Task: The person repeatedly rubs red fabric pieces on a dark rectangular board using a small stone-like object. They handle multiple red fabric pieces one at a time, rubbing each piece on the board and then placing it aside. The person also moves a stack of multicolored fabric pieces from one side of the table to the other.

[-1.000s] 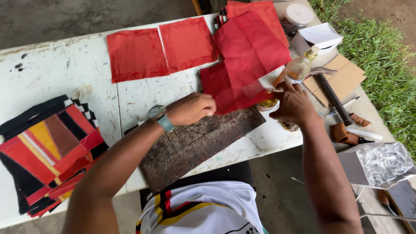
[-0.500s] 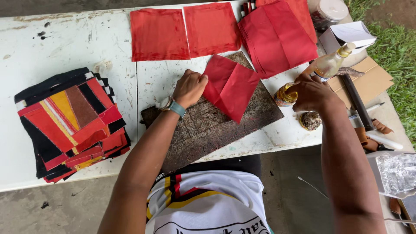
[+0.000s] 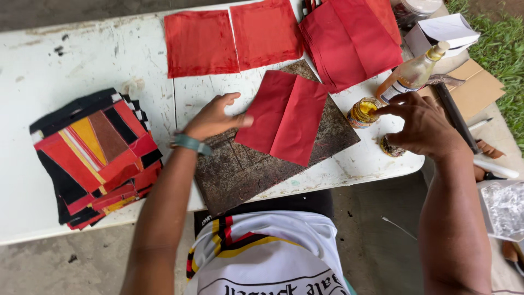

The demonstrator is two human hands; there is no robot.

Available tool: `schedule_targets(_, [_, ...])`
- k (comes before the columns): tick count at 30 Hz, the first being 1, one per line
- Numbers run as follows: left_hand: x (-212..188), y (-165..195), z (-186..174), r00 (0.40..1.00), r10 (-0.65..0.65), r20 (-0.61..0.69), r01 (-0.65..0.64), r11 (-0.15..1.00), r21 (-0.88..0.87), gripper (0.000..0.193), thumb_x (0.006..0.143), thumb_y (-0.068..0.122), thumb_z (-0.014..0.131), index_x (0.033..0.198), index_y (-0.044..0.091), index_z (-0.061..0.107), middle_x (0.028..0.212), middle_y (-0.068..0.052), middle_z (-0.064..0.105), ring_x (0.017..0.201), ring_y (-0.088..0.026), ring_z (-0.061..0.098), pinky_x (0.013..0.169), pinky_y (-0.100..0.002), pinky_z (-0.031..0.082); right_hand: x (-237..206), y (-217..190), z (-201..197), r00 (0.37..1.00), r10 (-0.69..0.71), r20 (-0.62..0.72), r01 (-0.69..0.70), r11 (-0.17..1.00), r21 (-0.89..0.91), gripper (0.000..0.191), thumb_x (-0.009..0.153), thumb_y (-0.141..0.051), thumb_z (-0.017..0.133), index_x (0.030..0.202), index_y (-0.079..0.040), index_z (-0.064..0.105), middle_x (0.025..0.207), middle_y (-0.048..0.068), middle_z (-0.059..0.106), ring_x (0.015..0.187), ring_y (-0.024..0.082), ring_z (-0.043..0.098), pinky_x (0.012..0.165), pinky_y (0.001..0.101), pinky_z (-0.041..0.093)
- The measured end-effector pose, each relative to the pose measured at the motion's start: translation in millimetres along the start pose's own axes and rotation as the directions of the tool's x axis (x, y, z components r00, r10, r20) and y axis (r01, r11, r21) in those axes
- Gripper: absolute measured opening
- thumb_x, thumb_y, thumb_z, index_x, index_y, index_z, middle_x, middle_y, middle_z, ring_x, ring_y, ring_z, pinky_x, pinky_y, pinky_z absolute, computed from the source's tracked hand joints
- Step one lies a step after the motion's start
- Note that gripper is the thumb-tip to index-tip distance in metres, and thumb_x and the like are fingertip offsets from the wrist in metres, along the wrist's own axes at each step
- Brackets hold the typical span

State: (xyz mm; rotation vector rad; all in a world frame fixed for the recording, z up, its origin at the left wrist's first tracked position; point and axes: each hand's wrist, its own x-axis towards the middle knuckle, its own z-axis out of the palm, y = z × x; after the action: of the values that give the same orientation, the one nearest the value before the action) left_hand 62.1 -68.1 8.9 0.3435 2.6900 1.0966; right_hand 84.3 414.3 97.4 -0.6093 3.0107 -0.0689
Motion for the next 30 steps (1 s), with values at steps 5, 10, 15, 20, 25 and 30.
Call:
schedule_targets(5, [62.3, 27.0, 69.3, 0.941, -0.287, -0.181, 0.327, 0.911, 0.252, 0.067, 0.097, 0.062, 0.063, 0.121, 0.0, 0.068, 0.135, -0.027, 0.055, 0.112, -0.041, 0.064, 0.097, -0.053, 0.051, -7.7, 1.8, 18.7, 0.998, 0.061, -0.009, -0.059, 0.989, 0.133, 0.069, 0.066, -0.021, 0.076, 0.133, -0.031, 0.069, 0.148, 0.007, 0.054, 0.141, 0.032, 0.041, 0.114, 0.0508, 0.035])
schedule_targets(10, [74.1, 37.3, 102.6, 0.823, 0.14, -0.551, -0.124, 0.99, 0.066, 0.03, 0.086, 0.016, 0.073, 0.112, 0.002, 0.066, 0.112, -0.018, 0.073, 0.105, -0.038, 0.07, 0.092, -0.047, 0.057, -12.9, -1.0, 13.0, 0.996, -0.008, -0.083, 0.018, 0.992, 0.126, 0.059, 0.07, -0.027, 0.08, 0.128, -0.026, 0.071, 0.142, 0.008, 0.058, 0.138, 0.03, 0.045, 0.112, 0.0503, 0.038])
schedule_targets(15, [53.1, 91.9, 77.0, 0.898, 0.273, -0.346, -0.335, 0.933, -0.133, 0.039, 0.098, 0.006, 0.07, 0.131, 0.004, 0.048, 0.113, -0.02, 0.073, 0.102, -0.038, 0.073, 0.082, -0.049, 0.058, -39.5, -11.6, -5.5, 0.955, 0.001, -0.296, 0.094, 0.947, 0.306, 0.049, 0.077, -0.016, 0.084, 0.124, -0.014, 0.072, 0.134, 0.015, 0.061, 0.123, 0.03, 0.059, 0.101, 0.0422, 0.049])
schedule_targets(20, [10.6, 167.6, 39.1, 0.53, 0.803, -0.271, -0.846, 0.521, -0.113, 0.061, 0.097, -0.013, 0.055, 0.152, 0.009, 0.042, 0.148, -0.019, 0.059, 0.136, -0.031, 0.06, 0.115, -0.04, 0.051, -82.6, -16.0, -10.0, 0.827, 0.296, -0.479, 0.119, 0.74, 0.663, 0.049, 0.089, 0.0, 0.078, 0.134, 0.001, 0.06, 0.122, 0.008, 0.066, 0.103, 0.013, 0.066, 0.09, 0.0264, 0.053])
schedule_targets(25, [4.9, 191.7, 23.2, 0.615, 0.789, -0.003, -0.738, 0.574, -0.355, 0.048, 0.096, -0.012, 0.05, 0.138, 0.007, 0.063, 0.138, -0.01, 0.07, 0.133, -0.017, 0.065, 0.123, -0.035, 0.049, -104.7, -17.1, -1.8, 0.775, 0.43, -0.463, 0.156, 0.58, 0.799, 0.06, 0.092, 0.002, 0.079, 0.147, 0.003, 0.054, 0.121, 0.009, 0.066, 0.101, 0.01, 0.064, 0.086, 0.0216, 0.052])
schedule_targets(30, [19.5, 141.8, 52.8, 0.768, 0.609, 0.198, -0.458, 0.738, -0.495, 0.044, 0.09, 0.008, 0.075, 0.133, 0.004, 0.064, 0.137, -0.008, 0.067, 0.133, -0.02, 0.06, 0.115, -0.034, 0.046, -121.5, -18.8, 8.5, 0.772, 0.481, -0.415, 0.228, 0.399, 0.888, 0.06, 0.093, 0.004, 0.078, 0.147, 0.002, 0.052, 0.113, 0.007, 0.068, 0.101, 0.008, 0.066, 0.091, 0.0198, 0.054])
